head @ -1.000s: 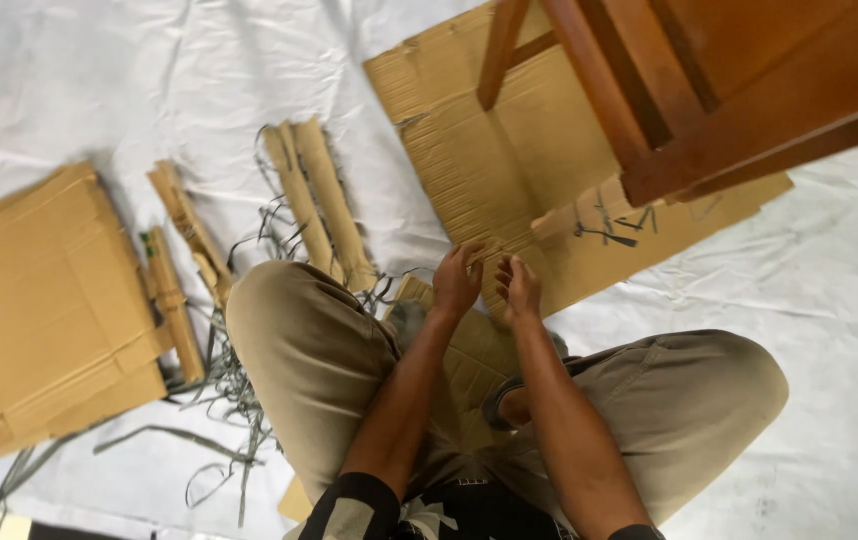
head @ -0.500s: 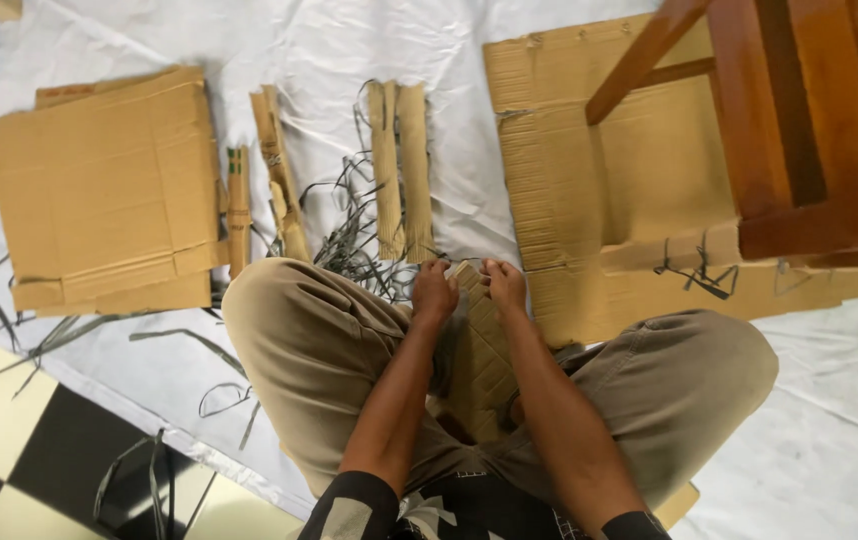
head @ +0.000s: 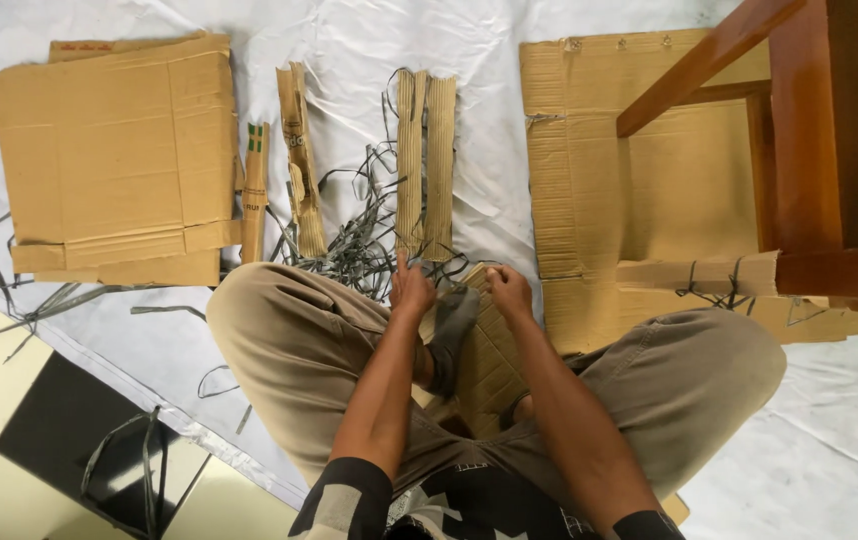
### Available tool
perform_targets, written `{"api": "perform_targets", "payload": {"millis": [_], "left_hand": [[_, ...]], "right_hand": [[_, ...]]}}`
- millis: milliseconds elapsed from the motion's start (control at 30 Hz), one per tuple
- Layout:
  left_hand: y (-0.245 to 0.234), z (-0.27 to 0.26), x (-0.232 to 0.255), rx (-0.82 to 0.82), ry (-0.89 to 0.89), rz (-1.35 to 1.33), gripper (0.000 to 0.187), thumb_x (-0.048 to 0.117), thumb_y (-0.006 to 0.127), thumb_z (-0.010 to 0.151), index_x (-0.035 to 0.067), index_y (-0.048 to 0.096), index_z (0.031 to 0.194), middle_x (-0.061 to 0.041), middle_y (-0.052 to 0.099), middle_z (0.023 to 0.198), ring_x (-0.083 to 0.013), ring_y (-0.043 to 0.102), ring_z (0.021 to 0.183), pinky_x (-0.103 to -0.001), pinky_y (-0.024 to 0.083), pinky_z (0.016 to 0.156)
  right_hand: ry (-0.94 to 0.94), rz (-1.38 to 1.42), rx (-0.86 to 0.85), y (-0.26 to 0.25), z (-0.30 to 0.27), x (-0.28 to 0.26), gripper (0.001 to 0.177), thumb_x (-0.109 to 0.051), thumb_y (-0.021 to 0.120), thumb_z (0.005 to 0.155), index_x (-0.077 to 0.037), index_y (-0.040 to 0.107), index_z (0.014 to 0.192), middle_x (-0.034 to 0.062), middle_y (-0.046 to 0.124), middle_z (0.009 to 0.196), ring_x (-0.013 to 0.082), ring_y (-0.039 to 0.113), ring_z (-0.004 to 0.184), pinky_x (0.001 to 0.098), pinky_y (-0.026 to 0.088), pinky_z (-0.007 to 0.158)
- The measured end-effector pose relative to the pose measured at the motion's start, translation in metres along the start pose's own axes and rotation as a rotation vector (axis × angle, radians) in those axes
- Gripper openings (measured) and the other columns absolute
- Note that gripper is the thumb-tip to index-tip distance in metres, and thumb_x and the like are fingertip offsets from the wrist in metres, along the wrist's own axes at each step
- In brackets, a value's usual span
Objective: The person is wrapping the legs of a wooden chair with cardboard strips and securing them with plastic string.
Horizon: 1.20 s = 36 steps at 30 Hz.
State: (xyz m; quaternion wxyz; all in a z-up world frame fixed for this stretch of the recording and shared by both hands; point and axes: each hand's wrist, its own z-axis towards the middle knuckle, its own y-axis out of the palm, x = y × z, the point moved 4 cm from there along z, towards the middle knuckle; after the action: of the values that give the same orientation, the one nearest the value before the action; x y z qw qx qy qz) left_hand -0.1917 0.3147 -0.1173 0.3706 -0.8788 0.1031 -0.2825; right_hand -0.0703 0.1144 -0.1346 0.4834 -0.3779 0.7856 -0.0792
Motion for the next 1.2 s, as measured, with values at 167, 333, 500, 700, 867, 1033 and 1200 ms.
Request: {"api": "perform_targets", "payload": {"millis": [167,333,500,700,867,1033,1200], "left_hand": [[0.032,0.033,-0.023,-0.049,-0.054,0.033,0.05,0.036,0.058,0.091,0.017,0.063,0.137,-0.004,0.034,0.164,-0.0397,0.052,0.133,-0.06,0.052,0.104],[0.01,0.023,-0.004,0.046,-0.009,0.026,0.035,0.032,0.059,0.094,0.016,0.066,0.124,-0.004,0.062,0.131,-0.0312,0.059,0.125,-0.054,0.057,0.099],[-0.066,-0.025,0.064,0.272,0.048,-0.41,0.02,0.02,0.069,0.091,0.016,0.064,0.11,-0.011,0.078,0.099,-0.0357,0.074,0.103,-0.053,0.057,0.089],[-0.097,-0.04,0.11,0.234,0.147,-0.868,0.017,0.027,0.081,0.084,0.017,0.081,0.099,-0.007,0.078,0.082,-0.0186,0.074,0.085,-0.035,0.057,0.076],[-0.084,-0.04,0.119,0.194,0.137,-0.818,0.02,0.035,0.085,0.078,0.024,0.083,0.094,-0.002,0.076,0.072,-0.0135,0.071,0.074,-0.031,0.056,0.073],[-0.066,-0.035,0.134,0.128,0.14,-0.85,0.026,0.042,0.087,0.076,0.025,0.082,0.094,-0.001,0.078,0.08,-0.0159,0.074,0.083,-0.032,0.056,0.078],[-0.078,-0.064,0.169,0.039,0.287,-1.118,0.023,0.025,0.086,0.08,0.008,0.079,0.094,-0.007,0.074,0.075,-0.015,0.066,0.072,-0.029,0.05,0.073]], "right_hand": [[0.022,-0.016,-0.017,-0.003,-0.001,-0.004,0.029,-0.039,0.066,0.092,-0.024,0.079,0.114,0.0022,0.079,0.095,0.0175,0.077,0.084,0.0356,0.06,0.083],[0.015,-0.035,-0.055,-0.003,0.0,-0.009,0.032,-0.038,0.068,0.091,-0.022,0.079,0.116,0.0047,0.079,0.096,0.02,0.077,0.087,0.0376,0.059,0.084],[-0.036,0.016,-0.049,0.001,0.006,-0.007,0.032,-0.035,0.067,0.092,-0.017,0.079,0.116,0.0087,0.079,0.097,0.0211,0.077,0.086,0.0371,0.061,0.079],[-0.095,0.333,-0.026,-0.019,-0.011,-0.048,0.025,-0.027,0.071,0.096,-0.013,0.078,0.116,0.0111,0.077,0.096,0.018,0.074,0.08,0.029,0.062,0.065],[-0.166,0.416,-0.013,-0.051,-0.041,-0.093,0.023,-0.023,0.07,0.097,-0.013,0.077,0.117,0.0096,0.076,0.1,0.0151,0.071,0.084,0.0269,0.06,0.067],[-0.23,0.443,-0.015,-0.07,-0.059,-0.115,0.026,-0.023,0.072,0.098,-0.016,0.076,0.122,0.0112,0.074,0.11,0.0162,0.068,0.094,0.0288,0.059,0.075],[-0.375,0.577,-0.117,-0.079,-0.074,-0.136,0.028,-0.013,0.073,0.097,-0.006,0.074,0.124,0.0138,0.074,0.11,0.0177,0.066,0.099,0.0424,0.058,0.091]]}}
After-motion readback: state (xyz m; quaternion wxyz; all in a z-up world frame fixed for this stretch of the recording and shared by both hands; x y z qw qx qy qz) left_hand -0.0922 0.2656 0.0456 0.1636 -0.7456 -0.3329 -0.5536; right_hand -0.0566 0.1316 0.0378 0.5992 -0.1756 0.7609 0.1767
